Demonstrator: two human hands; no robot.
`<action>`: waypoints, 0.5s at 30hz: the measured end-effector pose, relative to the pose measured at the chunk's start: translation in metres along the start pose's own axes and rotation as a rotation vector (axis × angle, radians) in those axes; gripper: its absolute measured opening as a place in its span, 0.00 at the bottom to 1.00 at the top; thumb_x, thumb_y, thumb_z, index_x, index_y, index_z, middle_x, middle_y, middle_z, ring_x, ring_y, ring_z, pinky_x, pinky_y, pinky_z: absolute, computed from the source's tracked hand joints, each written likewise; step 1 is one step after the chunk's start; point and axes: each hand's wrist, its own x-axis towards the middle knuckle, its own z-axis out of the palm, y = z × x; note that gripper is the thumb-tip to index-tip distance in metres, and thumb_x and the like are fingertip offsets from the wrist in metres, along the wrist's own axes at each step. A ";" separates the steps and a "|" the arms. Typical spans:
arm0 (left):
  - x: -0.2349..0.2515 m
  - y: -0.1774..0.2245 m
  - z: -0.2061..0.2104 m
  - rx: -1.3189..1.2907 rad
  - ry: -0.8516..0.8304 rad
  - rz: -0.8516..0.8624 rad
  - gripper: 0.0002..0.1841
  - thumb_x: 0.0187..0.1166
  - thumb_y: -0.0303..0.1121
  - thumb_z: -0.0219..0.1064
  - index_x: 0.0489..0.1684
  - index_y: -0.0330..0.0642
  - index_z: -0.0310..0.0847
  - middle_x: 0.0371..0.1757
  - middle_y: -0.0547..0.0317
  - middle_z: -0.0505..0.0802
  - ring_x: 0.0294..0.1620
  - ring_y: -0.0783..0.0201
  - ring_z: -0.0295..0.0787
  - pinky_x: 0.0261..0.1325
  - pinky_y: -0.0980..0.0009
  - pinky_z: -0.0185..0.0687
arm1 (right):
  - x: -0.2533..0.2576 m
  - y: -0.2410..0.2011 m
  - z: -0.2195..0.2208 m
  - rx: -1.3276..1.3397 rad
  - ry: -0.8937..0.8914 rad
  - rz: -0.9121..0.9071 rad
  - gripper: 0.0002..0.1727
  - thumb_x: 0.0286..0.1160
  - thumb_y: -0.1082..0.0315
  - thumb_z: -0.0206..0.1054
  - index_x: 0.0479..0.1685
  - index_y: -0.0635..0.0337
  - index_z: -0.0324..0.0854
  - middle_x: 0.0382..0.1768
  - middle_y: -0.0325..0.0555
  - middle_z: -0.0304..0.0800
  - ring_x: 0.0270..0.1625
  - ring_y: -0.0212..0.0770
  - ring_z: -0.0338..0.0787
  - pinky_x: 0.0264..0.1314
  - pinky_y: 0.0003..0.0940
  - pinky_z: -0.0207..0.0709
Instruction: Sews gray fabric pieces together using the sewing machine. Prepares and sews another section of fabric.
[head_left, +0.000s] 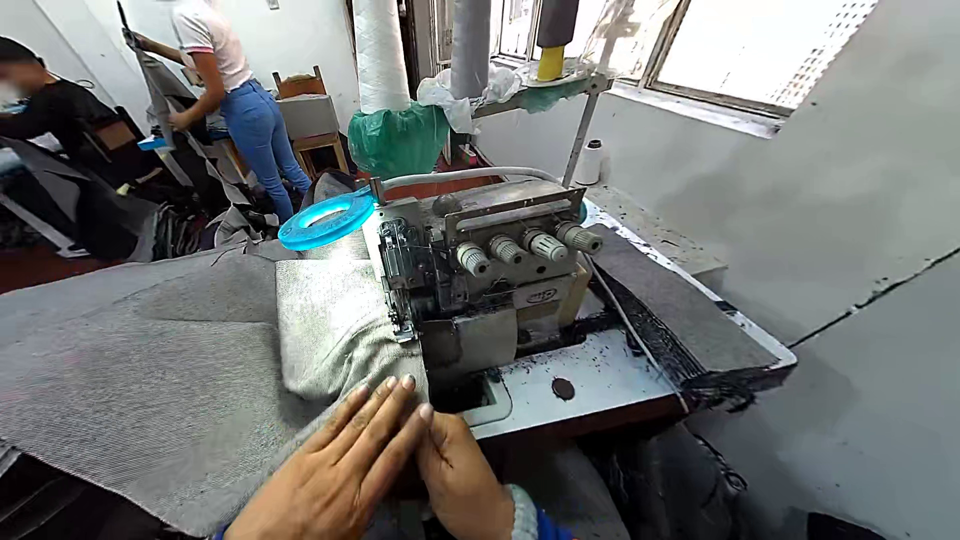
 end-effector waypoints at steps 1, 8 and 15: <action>0.002 -0.006 0.002 0.019 0.041 0.010 0.21 0.86 0.22 0.51 0.78 0.34 0.73 0.74 0.42 0.86 0.77 0.55 0.84 0.82 0.62 0.70 | 0.000 -0.001 0.005 -0.031 0.031 0.015 0.14 0.81 0.74 0.55 0.30 0.73 0.83 0.21 0.44 0.81 0.27 0.26 0.82 0.35 0.24 0.77; 0.024 -0.034 0.004 -0.149 0.160 -0.029 0.15 0.84 0.20 0.55 0.61 0.36 0.85 0.57 0.49 0.97 0.61 0.53 0.95 0.68 0.62 0.86 | 0.023 -0.003 0.010 -0.242 0.169 -0.151 0.21 0.84 0.68 0.53 0.20 0.67 0.80 0.13 0.42 0.75 0.16 0.30 0.78 0.21 0.25 0.72; 0.027 -0.047 0.019 -0.303 0.214 -0.126 0.16 0.78 0.15 0.56 0.51 0.37 0.89 0.55 0.48 0.97 0.61 0.51 0.95 0.68 0.62 0.87 | 0.011 0.017 0.007 -0.243 0.008 -0.255 0.26 0.89 0.64 0.50 0.18 0.66 0.80 0.13 0.44 0.81 0.15 0.30 0.79 0.21 0.23 0.74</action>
